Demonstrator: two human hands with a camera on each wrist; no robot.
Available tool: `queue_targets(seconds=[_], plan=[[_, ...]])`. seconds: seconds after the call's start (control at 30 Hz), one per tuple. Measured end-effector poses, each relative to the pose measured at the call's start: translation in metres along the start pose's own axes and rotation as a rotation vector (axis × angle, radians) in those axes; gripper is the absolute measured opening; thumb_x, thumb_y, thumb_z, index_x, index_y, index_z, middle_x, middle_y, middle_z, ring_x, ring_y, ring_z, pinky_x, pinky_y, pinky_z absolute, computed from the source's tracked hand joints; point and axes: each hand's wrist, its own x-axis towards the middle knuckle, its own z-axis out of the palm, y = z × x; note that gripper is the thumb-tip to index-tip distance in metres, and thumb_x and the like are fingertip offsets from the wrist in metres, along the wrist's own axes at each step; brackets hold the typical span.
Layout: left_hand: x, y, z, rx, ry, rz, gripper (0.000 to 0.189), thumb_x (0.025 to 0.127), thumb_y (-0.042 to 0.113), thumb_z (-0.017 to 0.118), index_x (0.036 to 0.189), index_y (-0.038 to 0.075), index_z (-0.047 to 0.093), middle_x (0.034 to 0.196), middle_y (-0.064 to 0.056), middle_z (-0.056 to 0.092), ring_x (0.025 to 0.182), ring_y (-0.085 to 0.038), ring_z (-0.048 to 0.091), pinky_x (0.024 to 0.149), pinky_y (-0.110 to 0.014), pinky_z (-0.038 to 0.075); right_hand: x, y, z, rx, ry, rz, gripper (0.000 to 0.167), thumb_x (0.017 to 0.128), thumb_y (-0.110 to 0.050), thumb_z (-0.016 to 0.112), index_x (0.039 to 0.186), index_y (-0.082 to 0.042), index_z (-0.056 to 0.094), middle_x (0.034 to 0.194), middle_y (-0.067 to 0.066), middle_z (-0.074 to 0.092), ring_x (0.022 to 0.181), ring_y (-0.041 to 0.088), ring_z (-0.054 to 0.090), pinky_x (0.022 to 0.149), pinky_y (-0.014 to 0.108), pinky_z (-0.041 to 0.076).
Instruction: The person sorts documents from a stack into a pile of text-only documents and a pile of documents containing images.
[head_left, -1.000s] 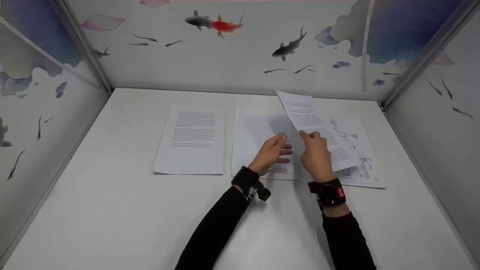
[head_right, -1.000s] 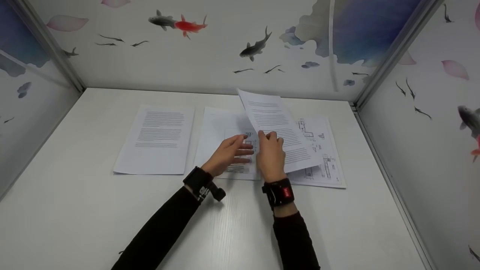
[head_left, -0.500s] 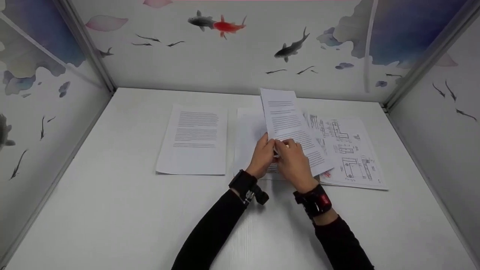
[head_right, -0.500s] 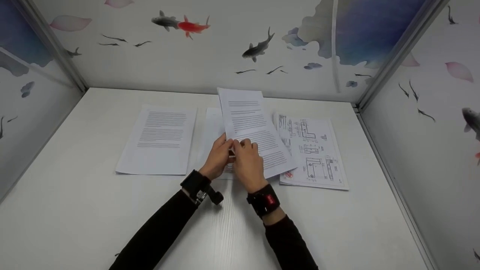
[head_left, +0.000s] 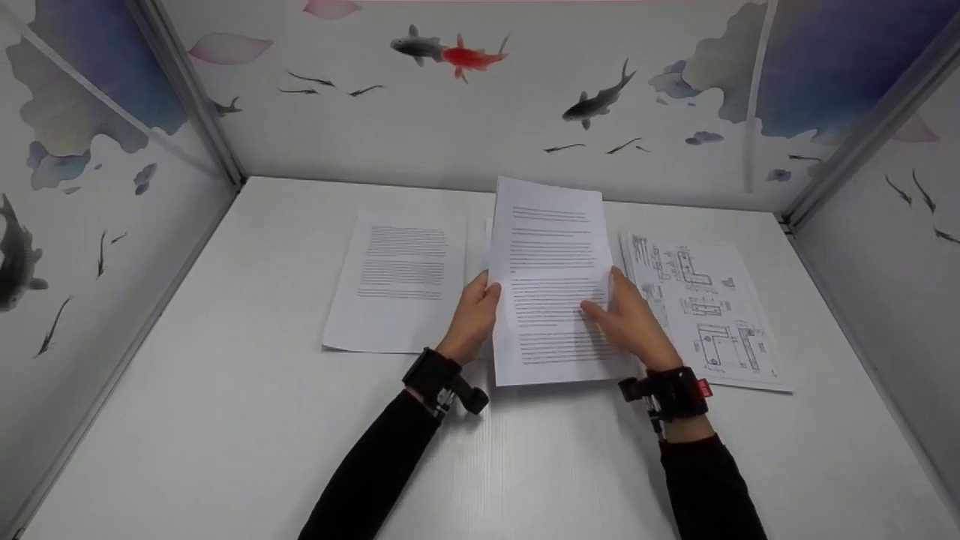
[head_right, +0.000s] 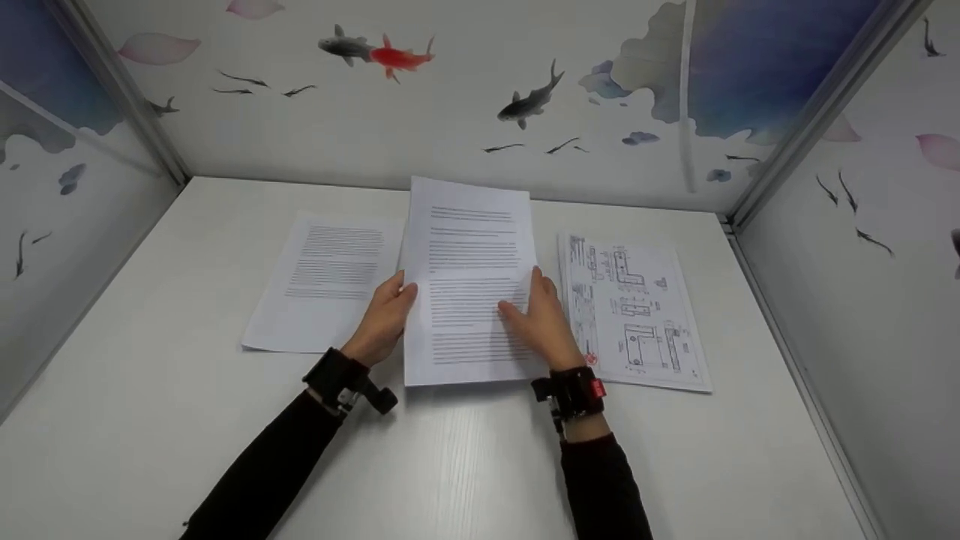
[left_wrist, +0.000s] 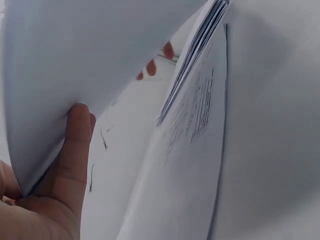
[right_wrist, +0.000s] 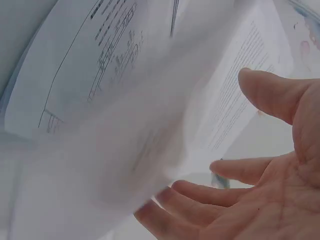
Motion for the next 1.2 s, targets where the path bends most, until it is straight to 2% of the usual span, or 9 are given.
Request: queue_targets(seconds=[0.13, 0.27, 0.4, 0.53, 0.63, 0.77, 0.93, 1.07, 1.2], plan=[[-0.001, 0.003, -0.018, -0.049, -0.008, -0.068, 0.034, 0.098, 0.015, 0.028, 0.131, 0.013, 0.037, 0.116, -0.006, 0.053, 0.104, -0.017, 0.051, 0.086, -0.033, 0.041, 0.001, 0.004, 0.001, 0.125, -0.058, 0.086, 0.089, 0.082, -0.043, 0.058, 0.143, -0.013, 0.001, 0.141, 0.017, 0.025, 0.125, 0.029, 0.030, 0.099, 0.046, 0.025], [0.000, 0.000, -0.037, -0.030, 0.014, -0.087, 0.036, 0.098, 0.019, 0.028, 0.133, 0.015, 0.035, 0.115, -0.004, 0.054, 0.103, -0.016, 0.052, 0.085, -0.032, 0.042, 0.002, 0.001, 0.007, 0.316, -0.116, 0.106, 0.079, 0.083, -0.035, 0.061, 0.143, -0.019, 0.013, 0.123, 0.016, 0.045, 0.098, 0.027, 0.053, 0.079, 0.042, 0.044], [0.000, 0.002, -0.053, -0.031, 0.065, -0.105, 0.037, 0.098, 0.021, 0.029, 0.134, 0.017, 0.033, 0.115, -0.003, 0.054, 0.103, -0.015, 0.053, 0.085, -0.032, 0.042, 0.000, -0.005, 0.012, 0.561, -0.211, 0.111, 0.070, 0.084, -0.027, 0.061, 0.141, -0.021, 0.020, 0.107, 0.021, 0.054, 0.083, 0.032, 0.060, 0.062, 0.041, 0.050], [0.000, 0.008, -0.064, -0.065, 0.101, -0.110, 0.035, 0.098, 0.022, 0.029, 0.133, 0.019, 0.036, 0.112, -0.004, 0.056, 0.100, -0.018, 0.055, 0.081, -0.034, 0.045, -0.001, -0.015, 0.021, 0.712, -0.289, 0.060, 0.065, 0.087, -0.018, 0.058, 0.140, -0.021, 0.020, 0.103, 0.022, 0.058, 0.083, 0.036, 0.061, 0.062, 0.043, 0.051], [0.002, 0.013, -0.070, -0.071, 0.085, -0.107, 0.035, 0.098, 0.021, 0.029, 0.133, 0.021, 0.036, 0.112, -0.006, 0.055, 0.099, -0.020, 0.055, 0.078, -0.035, 0.046, 0.000, -0.023, 0.030, 0.730, -0.261, 0.024, 0.063, 0.088, -0.012, 0.055, 0.140, -0.019, 0.020, 0.105, 0.021, 0.058, 0.084, 0.036, 0.061, 0.063, 0.041, 0.051], [0.002, 0.023, -0.077, -0.065, 0.000, -0.114, 0.037, 0.098, 0.018, 0.030, 0.135, 0.020, 0.032, 0.113, -0.011, 0.055, 0.097, -0.025, 0.056, 0.074, -0.037, 0.047, 0.003, -0.030, 0.040, 0.690, -0.142, 0.008, 0.059, 0.088, -0.008, 0.054, 0.138, -0.018, 0.023, 0.108, 0.017, 0.056, 0.084, 0.031, 0.060, 0.065, 0.038, 0.050], [-0.001, 0.033, -0.091, 0.051, -0.110, -0.146, 0.040, 0.096, 0.012, 0.037, 0.135, 0.012, 0.030, 0.110, -0.016, 0.057, 0.093, -0.028, 0.058, 0.070, -0.038, 0.049, 0.008, -0.036, 0.051, 0.657, -0.055, 0.003, 0.053, 0.088, -0.007, 0.053, 0.135, -0.015, 0.029, 0.110, 0.013, 0.054, 0.085, 0.027, 0.059, 0.068, 0.036, 0.049], [-0.004, 0.042, -0.104, 0.250, -0.064, -0.200, 0.041, 0.092, 0.012, 0.047, 0.132, 0.011, 0.036, 0.100, -0.011, 0.061, 0.083, -0.025, 0.061, 0.063, -0.035, 0.049, 0.017, -0.047, 0.058, 0.662, -0.005, -0.022, 0.049, 0.089, -0.007, 0.052, 0.133, -0.011, 0.031, 0.112, 0.011, 0.053, 0.087, 0.026, 0.058, 0.070, 0.034, 0.047], [-0.003, 0.047, -0.114, 0.428, -0.019, -0.223, 0.047, 0.089, 0.007, 0.048, 0.133, 0.012, 0.031, 0.103, -0.006, 0.059, 0.083, -0.021, 0.059, 0.065, -0.033, 0.046, 0.029, -0.060, 0.064, 0.678, 0.023, -0.016, 0.045, 0.089, -0.006, 0.051, 0.131, -0.009, 0.035, 0.110, 0.009, 0.055, 0.086, 0.025, 0.058, 0.070, 0.034, 0.047]])
